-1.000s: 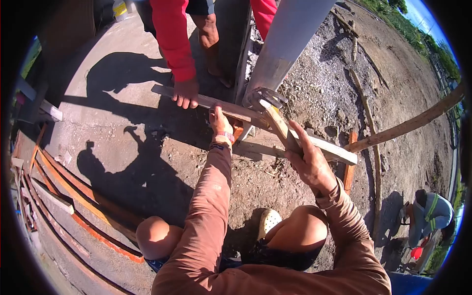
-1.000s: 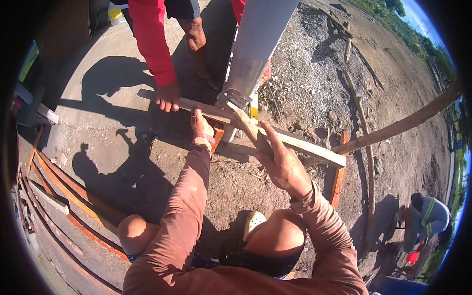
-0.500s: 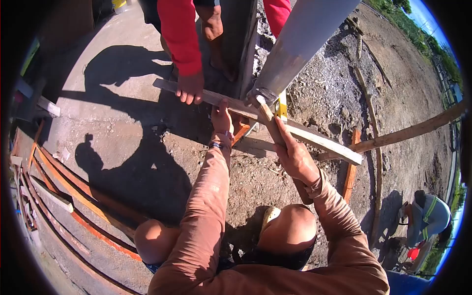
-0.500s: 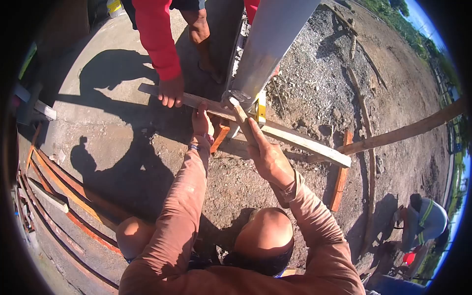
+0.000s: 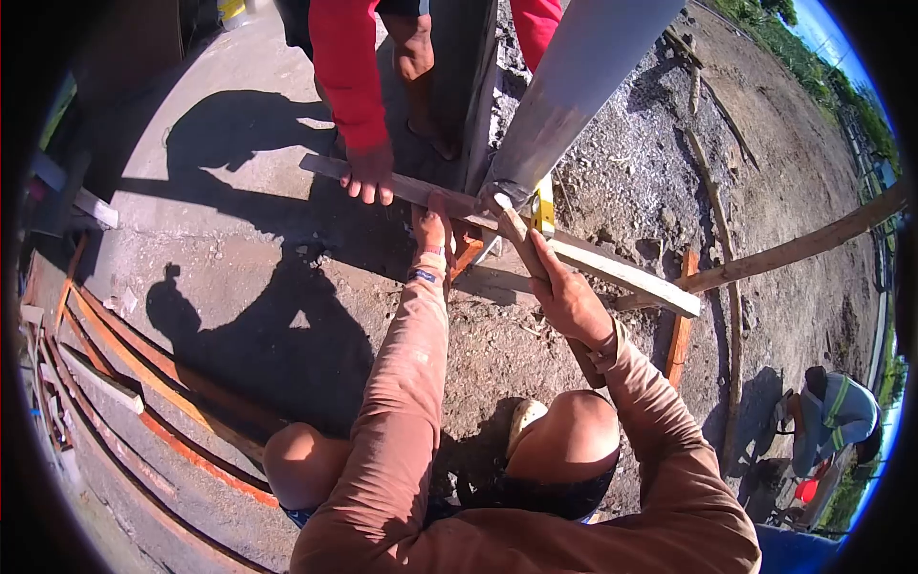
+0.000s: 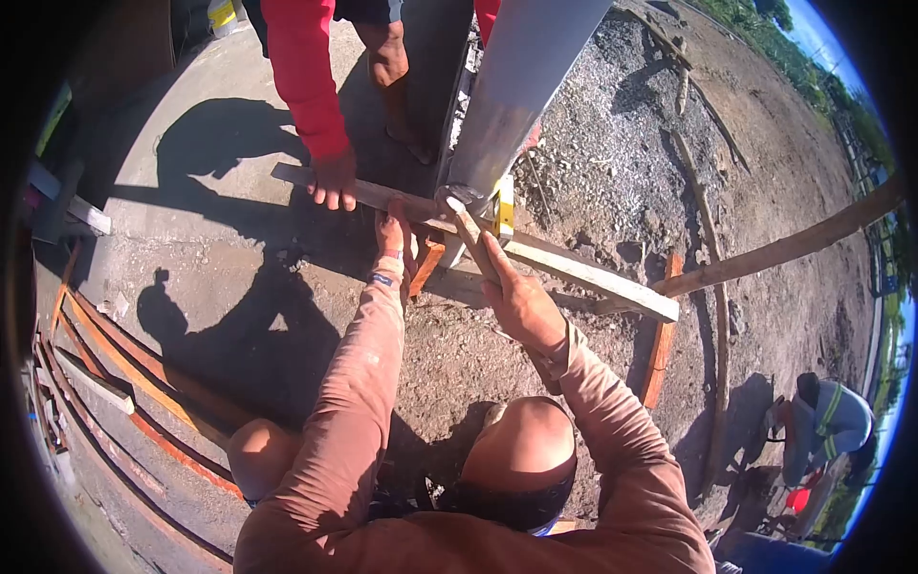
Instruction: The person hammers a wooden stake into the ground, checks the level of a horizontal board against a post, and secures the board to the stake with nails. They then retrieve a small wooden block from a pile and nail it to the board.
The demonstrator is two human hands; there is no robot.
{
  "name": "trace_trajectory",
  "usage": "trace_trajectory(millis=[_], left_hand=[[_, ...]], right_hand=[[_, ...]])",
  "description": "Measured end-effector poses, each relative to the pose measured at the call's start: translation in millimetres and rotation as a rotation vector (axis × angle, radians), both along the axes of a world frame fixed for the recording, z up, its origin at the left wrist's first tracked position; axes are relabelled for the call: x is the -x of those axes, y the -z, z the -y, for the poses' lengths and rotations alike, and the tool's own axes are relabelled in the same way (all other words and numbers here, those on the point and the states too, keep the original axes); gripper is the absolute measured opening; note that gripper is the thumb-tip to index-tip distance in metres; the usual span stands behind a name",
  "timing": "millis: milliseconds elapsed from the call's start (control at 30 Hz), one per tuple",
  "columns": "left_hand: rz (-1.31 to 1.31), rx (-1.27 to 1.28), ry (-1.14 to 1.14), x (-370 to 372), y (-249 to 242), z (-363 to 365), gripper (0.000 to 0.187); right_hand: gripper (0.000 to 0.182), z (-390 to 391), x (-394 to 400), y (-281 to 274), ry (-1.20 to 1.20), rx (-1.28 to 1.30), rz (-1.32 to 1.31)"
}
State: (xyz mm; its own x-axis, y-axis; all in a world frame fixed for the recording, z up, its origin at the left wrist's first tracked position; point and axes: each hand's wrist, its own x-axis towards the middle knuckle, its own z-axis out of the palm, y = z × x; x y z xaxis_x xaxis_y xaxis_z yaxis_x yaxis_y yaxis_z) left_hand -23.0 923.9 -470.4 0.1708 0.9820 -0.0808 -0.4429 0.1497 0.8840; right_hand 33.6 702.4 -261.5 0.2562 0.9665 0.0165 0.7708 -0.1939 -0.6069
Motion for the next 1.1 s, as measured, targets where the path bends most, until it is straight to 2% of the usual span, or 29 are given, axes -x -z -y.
trace_trajectory(millis=[33, 67, 200, 233, 300, 333, 400, 433, 467, 500, 533, 567, 600, 700, 767, 800, 867, 933, 1000, 1067, 1100], left_hand=[[0.012, 0.036, 0.001, -3, -15, -4, 0.047], [0.198, 0.25, -0.113, -6, -27, 6, 0.047], [0.082, 0.191, -0.114, -8, -14, 2, 0.051], [0.068, 0.176, -0.113, -7, -9, 0, 0.054], [0.004, 0.204, -0.07, -5, 6, -7, 0.054], [0.041, 0.188, -0.055, -4, -3, -4, 0.05], [0.117, 0.159, -0.023, -1, -22, 1, 0.043], [0.32, 0.106, 0.081, -33, 107, -44, 0.044], [0.528, 0.074, 0.204, -59, 221, -83, 0.046], [0.712, 0.062, 0.339, -77, 303, -112, 0.048], [0.595, 0.054, 0.204, -63, 226, -84, 0.048], [0.459, 0.058, 0.072, -38, 109, -43, 0.049], [0.317, 0.077, -0.05, -7, -31, 6, 0.049], [0.015, 0.344, -0.042, -13, -8, -4, 0.049], [-0.057, 0.361, -0.016, -10, -7, -6, 0.049], [-0.094, 0.369, -0.003, -8, -9, -6, 0.049], [-0.006, 0.339, -0.05, -9, -18, -1, 0.048], [0.032, 0.328, -0.074, -6, -28, 2, 0.047], [-0.056, 0.321, -0.036, -9, -13, -5, 0.047], [-0.121, 0.372, -0.001, -11, -13, -8, 0.046], [-0.065, 0.265, -0.038, -9, -18, -5, 0.044]], right_hand=[[0.066, 1, -6, -4, 0.002, -0.085, 0.037], [0.066, 6, 0, -20, 0.016, -0.15, 0.054], [0.064, 11, 22, -89, 0.309, -0.328, -0.121], [0.065, 9, 15, -80, 0.268, -0.521, -0.063], [0.069, 5, 10, -41, 0.128, -0.577, 0.207], [0.07, 3, 7, -22, 0.066, -0.616, 0.342], [0.071, 4, 8, 12, 0.07, -0.066, -0.013], [0.071, 3, 7, 29, 0.103, 0.214, -0.114], [0.069, 0, -2, 31, -0.001, 0.011, -0.052], [0.068, -6, -6, 16, -0.006, 0.103, -0.024], [0.067, -1, -3, 1, 0.03, 0.202, -0.016], [0.066, 5, -1, -9, 0.053, 0.213, 0.035], [0.066, 14, -4, -15, -0.011, 0.025, 0.047], [0.066, 37, 7, -62, 0.026, -0.15, 0.095], [0.064, 48, 14, -87, 0.137, -0.223, 0.003], [0.062, 53, 18, -93, 0.213, -0.223, 0.075], [0.06, 65, 21, -86, 0.355, -0.314, -0.1], [0.056, 70, 21, -77, 0.331, -0.441, -0.172], [0.056, 73, 24, -71, 0.343, -0.502, -0.264], [0.056, 74, 25, -72, 0.346, -0.481, -0.26], [0.056, 74, 25, -73, 0.35, -0.464, -0.259]])
